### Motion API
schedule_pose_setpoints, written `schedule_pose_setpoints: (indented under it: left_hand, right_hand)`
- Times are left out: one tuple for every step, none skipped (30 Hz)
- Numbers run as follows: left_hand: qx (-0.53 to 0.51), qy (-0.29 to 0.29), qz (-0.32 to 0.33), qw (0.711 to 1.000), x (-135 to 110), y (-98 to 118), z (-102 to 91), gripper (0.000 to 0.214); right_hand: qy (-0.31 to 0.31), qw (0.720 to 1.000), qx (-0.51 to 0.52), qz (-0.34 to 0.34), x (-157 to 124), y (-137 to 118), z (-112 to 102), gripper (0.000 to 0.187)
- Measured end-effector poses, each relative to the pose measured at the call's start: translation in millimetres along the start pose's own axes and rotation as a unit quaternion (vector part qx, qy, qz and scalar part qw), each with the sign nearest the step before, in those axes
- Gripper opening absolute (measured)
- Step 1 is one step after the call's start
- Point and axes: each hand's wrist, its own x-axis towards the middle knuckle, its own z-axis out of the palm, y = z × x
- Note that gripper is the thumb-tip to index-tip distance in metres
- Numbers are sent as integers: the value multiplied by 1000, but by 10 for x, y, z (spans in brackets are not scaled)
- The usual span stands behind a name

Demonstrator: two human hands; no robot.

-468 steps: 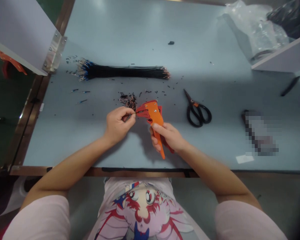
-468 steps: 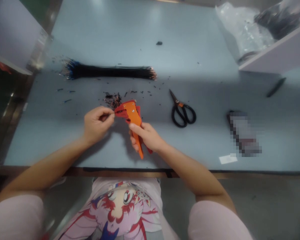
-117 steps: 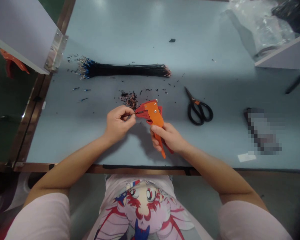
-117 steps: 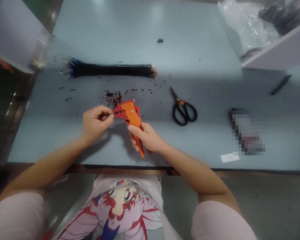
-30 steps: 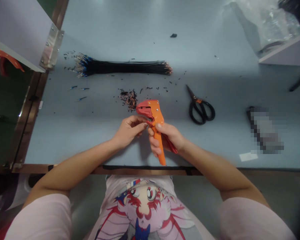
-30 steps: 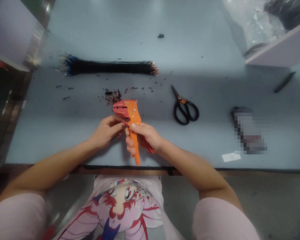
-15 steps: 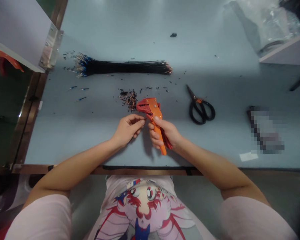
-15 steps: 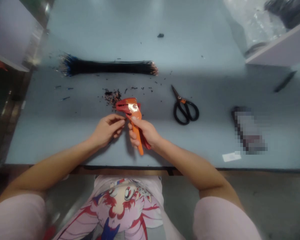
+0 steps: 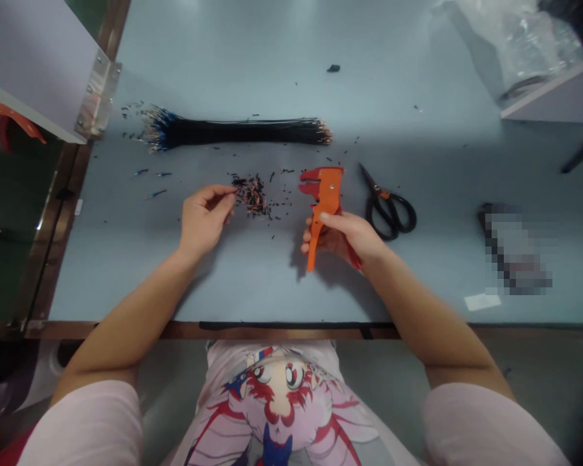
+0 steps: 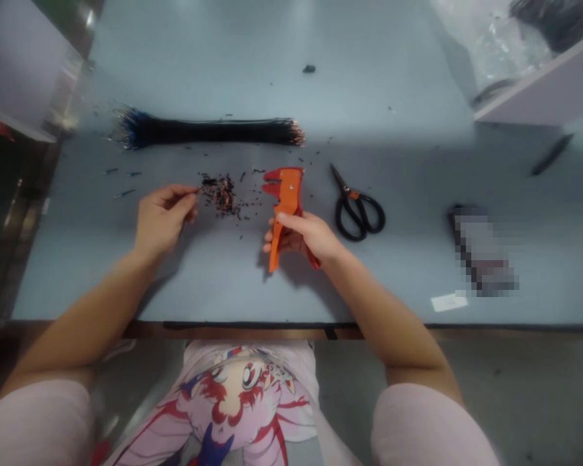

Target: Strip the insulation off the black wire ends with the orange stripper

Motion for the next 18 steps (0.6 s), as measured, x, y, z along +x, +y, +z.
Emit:
schedule_pose_setpoints:
  left_hand:
    - [-9,-5,-2,1000,-5,-2,6,14]
    - [-7,-12,-3,1000,-19,2,19,15]
    - [2,-20,-1,1000,-40,10,36,15]
    - [16,-29,3,999,-64,22,56,15]
    - [29,-38,5,999,-88,36,77,16]
    - [35,-45,4,998,-111,50,96,16]
    - [32,-48,-1,998,-130,64,112,15]
    - [24,-49,-8,999,-145,76,124,14]
    - [12,-46,-14,999,-156,88,132,12]
    - [-1,-40,-16,999,-162,98,135,11]
    - [-11,-33,-12,999,-166,108,135,10]
    - [-16,-26,-3,1000,-169,117,132,10]
    - [-16,-21,9,1000,-172,126,127,10]
    - [-10,-16,23,1000,-176,133,121,10]
    - [-1,-13,38,999,-182,140,114,9]
    - [12,-10,53,998,-191,147,108,9]
    - [26,-7,67,997,-202,153,103,8]
    - [39,-5,80,996,-214,159,100,8]
  right_hand:
    - [-19,999,-23,22,5,17,21,29]
    - [-42,997,-45,44,17,39,53,31]
    - [-65,994,-65,60,39,66,95,33]
    - [-83,991,-78,66,70,93,141,34]
    - [-90,991,-84,56,107,116,185,35]
    - [-85,993,-82,30,145,133,221,36]
    - [-69,995,-74,-10,178,140,246,37]
    - [-50,995,-64,-53,199,137,254,37]
    - [-34,994,-55,-90,203,125,248,37]
    - [-25,992,-51,-111,188,107,229,37]
    - [-24,991,-56,-116,153,87,203,37]
    - [-29,991,-70,-109,103,69,175,36]
    - [-38,990,-97,-95,44,54,150,34]
    - [-47,987,-131,-84,-18,46,133,32]
    - [-61,982,-163,-78,-75,46,125,30]
    - [-74,976,-191,-74,-123,51,126,28]
    - [-86,971,-212,-73,-158,62,135,27]
    - [-97,967,-225,-74,-182,74,150,26]
